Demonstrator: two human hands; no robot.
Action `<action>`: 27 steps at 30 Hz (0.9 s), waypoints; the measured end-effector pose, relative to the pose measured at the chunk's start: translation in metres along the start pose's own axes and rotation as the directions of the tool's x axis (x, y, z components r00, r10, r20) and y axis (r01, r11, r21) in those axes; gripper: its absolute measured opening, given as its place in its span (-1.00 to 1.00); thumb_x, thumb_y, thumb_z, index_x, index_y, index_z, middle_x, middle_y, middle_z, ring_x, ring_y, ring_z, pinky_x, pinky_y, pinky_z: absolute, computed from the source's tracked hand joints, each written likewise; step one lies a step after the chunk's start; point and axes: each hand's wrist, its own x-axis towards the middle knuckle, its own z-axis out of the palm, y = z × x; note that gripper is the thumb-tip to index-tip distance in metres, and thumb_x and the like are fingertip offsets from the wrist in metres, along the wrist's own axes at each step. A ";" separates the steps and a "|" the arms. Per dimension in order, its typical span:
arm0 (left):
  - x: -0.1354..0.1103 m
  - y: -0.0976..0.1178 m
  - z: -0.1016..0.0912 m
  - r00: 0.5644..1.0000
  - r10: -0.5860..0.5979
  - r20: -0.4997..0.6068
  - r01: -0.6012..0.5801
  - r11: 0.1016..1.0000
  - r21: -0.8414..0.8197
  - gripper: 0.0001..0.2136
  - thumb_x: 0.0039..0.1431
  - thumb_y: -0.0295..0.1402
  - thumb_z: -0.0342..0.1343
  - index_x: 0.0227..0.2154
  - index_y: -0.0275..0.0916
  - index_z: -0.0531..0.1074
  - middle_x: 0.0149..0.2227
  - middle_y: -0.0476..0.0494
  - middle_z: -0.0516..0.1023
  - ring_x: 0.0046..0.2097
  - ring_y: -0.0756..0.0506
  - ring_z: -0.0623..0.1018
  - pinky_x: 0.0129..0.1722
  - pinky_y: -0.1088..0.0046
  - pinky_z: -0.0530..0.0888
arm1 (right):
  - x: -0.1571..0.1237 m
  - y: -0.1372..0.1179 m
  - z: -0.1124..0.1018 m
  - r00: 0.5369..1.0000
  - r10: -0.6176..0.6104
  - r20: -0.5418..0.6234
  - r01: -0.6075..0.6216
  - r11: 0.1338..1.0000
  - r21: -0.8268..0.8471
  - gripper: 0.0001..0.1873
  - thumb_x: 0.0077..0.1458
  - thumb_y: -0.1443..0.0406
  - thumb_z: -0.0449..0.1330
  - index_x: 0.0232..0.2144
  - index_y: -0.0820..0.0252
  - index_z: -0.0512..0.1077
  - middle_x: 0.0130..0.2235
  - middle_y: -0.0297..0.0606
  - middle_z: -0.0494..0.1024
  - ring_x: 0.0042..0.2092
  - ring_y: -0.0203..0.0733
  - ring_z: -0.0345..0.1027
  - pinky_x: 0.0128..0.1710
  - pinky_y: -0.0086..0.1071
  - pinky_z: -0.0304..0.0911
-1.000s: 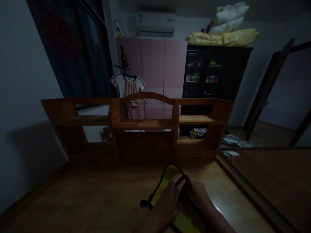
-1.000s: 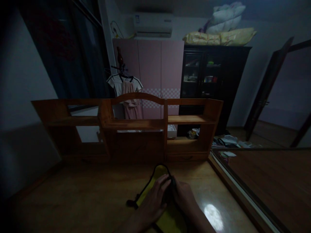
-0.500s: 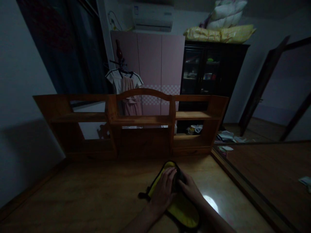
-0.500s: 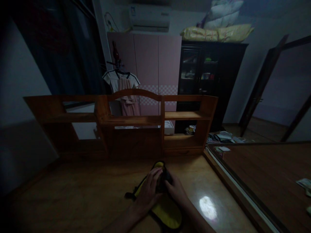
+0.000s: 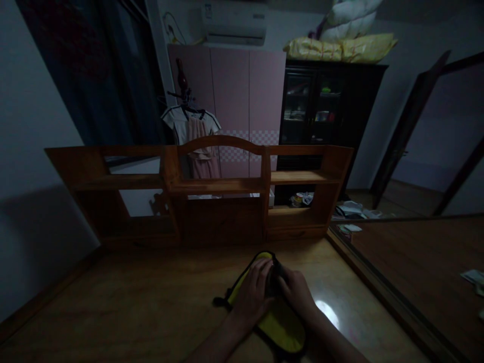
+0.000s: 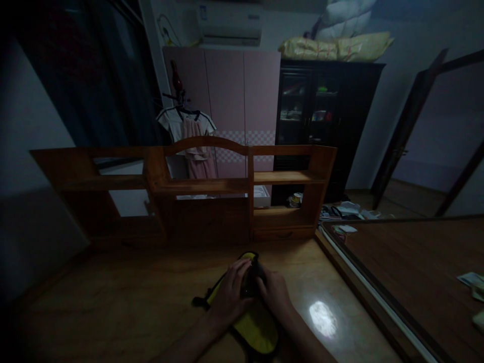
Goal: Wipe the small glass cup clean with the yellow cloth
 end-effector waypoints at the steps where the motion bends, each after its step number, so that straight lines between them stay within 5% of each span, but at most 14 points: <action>1: 0.000 0.000 0.000 1.000 -0.006 0.001 0.006 1.000 -0.003 -0.25 0.13 -0.27 0.19 0.30 -0.22 -0.07 0.24 -0.34 0.17 0.28 -0.29 0.18 0.23 0.00 0.25 | 0.001 0.000 -0.002 1.000 0.003 0.011 -0.003 0.999 -0.043 -0.68 0.12 0.29 0.04 -0.13 0.20 0.49 -0.27 -0.09 0.63 -0.26 0.02 0.52 -0.24 -0.27 0.32; 8: 0.003 0.003 0.002 0.992 -0.110 -0.053 0.108 0.993 -0.049 -0.24 0.03 -0.37 0.24 0.26 -0.18 0.01 0.21 -0.29 0.21 0.24 -0.26 0.24 0.21 0.03 0.28 | 0.003 -0.002 -0.001 0.999 0.007 0.037 -0.003 0.994 -0.110 -0.66 0.19 0.27 -0.04 -0.15 0.21 0.49 -0.34 -0.10 0.63 -0.33 -0.03 0.53 -0.38 -0.36 0.24; 20: 0.007 0.004 0.002 0.953 -0.281 -0.115 0.261 0.952 -0.161 -0.26 -0.07 -0.50 0.24 0.20 -0.16 0.10 0.15 -0.21 0.24 0.18 -0.21 0.30 0.20 0.12 0.30 | 0.004 -0.015 0.003 0.998 0.065 0.006 -0.065 0.972 0.224 -0.68 0.14 0.23 0.05 -0.20 0.29 0.50 -0.27 -0.12 0.61 -0.24 0.02 0.46 -0.23 -0.26 0.30; 24: 0.007 0.004 0.002 0.947 -0.290 -0.140 0.265 0.948 -0.176 -0.26 -0.08 -0.54 0.22 0.20 -0.18 0.10 0.15 -0.22 0.24 0.18 -0.21 0.30 0.20 0.11 0.30 | 0.008 -0.009 0.008 0.993 0.100 0.064 -0.118 0.883 0.454 -0.68 0.04 0.24 0.12 -0.17 0.26 0.51 -0.19 -0.17 0.60 -0.13 0.05 0.42 -0.09 -0.19 0.29; 27: 0.007 0.004 0.002 0.943 -0.293 -0.157 0.264 0.947 -0.181 -0.27 -0.08 -0.52 0.23 0.19 -0.18 0.11 0.15 -0.24 0.25 0.18 -0.22 0.31 0.18 0.10 0.32 | 0.009 -0.007 0.012 0.977 0.156 0.147 -0.214 0.728 0.651 -0.60 -0.03 0.27 0.16 -0.10 0.24 0.49 -0.12 -0.20 0.59 -0.05 0.04 0.39 0.01 -0.15 0.24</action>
